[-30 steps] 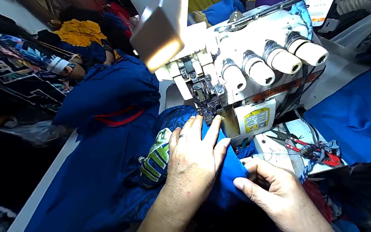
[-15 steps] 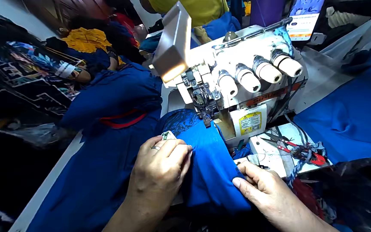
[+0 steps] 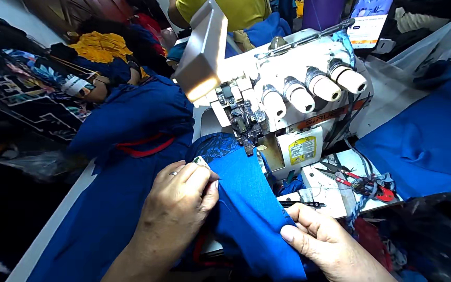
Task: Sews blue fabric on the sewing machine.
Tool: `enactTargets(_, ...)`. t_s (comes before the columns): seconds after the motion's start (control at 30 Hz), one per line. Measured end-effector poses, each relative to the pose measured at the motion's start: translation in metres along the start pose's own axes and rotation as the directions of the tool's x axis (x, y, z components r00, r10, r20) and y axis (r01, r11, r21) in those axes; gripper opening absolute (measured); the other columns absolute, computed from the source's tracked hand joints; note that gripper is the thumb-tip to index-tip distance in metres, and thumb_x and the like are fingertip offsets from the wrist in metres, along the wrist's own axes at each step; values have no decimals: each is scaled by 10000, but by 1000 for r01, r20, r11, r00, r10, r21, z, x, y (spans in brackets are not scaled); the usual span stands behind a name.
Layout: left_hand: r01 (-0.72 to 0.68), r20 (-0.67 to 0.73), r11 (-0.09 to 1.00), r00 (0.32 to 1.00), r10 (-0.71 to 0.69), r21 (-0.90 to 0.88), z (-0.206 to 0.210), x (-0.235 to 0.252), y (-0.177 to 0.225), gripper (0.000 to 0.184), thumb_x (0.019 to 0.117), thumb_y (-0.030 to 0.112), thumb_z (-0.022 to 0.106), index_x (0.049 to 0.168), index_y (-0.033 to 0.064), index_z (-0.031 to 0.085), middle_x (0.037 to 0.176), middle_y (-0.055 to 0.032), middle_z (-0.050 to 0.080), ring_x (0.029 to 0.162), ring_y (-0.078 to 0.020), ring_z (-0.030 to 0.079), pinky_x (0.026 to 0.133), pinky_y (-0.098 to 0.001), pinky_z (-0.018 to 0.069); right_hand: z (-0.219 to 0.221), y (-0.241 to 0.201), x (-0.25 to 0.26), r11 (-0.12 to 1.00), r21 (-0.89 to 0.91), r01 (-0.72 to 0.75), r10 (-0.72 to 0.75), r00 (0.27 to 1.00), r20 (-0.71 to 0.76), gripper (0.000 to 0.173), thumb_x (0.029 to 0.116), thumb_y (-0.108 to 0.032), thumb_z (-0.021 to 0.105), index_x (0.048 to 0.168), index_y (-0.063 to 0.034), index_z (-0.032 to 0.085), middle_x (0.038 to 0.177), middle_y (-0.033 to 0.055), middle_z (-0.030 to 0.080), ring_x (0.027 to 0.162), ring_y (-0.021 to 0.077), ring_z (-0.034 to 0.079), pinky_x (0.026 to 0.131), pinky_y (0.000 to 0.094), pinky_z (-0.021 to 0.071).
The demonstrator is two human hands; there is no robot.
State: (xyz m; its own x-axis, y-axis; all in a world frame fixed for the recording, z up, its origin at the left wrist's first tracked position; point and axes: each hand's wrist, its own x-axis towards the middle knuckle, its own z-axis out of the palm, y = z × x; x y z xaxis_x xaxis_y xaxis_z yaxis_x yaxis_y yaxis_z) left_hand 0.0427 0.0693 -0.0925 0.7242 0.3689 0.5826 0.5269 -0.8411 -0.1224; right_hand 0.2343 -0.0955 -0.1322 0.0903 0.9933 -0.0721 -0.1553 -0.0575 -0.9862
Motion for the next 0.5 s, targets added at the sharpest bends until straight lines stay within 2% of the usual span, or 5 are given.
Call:
enactTargets(0.1,-9,46,1000,999,10,-25,4,6,-4,247,920,172,523,798,46,697,780,-90,655,834,-274,675,856,-461,521,4,5,4,996,86,-18,18,1000,10,107,1020,-118,557,1098,-70,614,821,-84,633,737,-36,621,679,158,528)
enactTargets(0.2,11,119,997,993,-2,-79,10,24,-17,207,908,115,566,831,-21,702,790,-159,668,815,-356,691,806,-556,533,8,9,22,992,122,23,-21,1000,-10,113,1018,-146,551,1068,-84,630,809,-78,626,731,-28,617,670,155,522)
enactTargets(0.37,74,180,987,982,-48,-140,26,49,-41,96,914,14,634,855,-45,682,850,-200,667,852,-382,677,795,-578,515,20,-7,50,944,323,-72,101,992,-74,82,1015,-73,574,1084,-57,616,820,-9,652,756,28,653,701,186,546)
enactTargets(0.43,129,162,973,982,-98,-190,30,48,-46,95,941,25,639,915,-41,702,991,-224,683,956,-398,671,838,-597,511,23,-11,54,921,381,-76,122,988,-98,81,1023,-59,563,1086,-44,612,835,16,659,771,49,659,715,202,550)
enactTargets(0.5,213,154,947,972,-179,-242,22,36,-51,200,990,109,610,1065,-40,719,1240,-252,645,1170,-437,619,963,-633,479,23,-11,55,910,410,-67,128,984,-124,79,1029,-59,552,1079,-39,609,835,28,660,770,56,663,714,204,554)
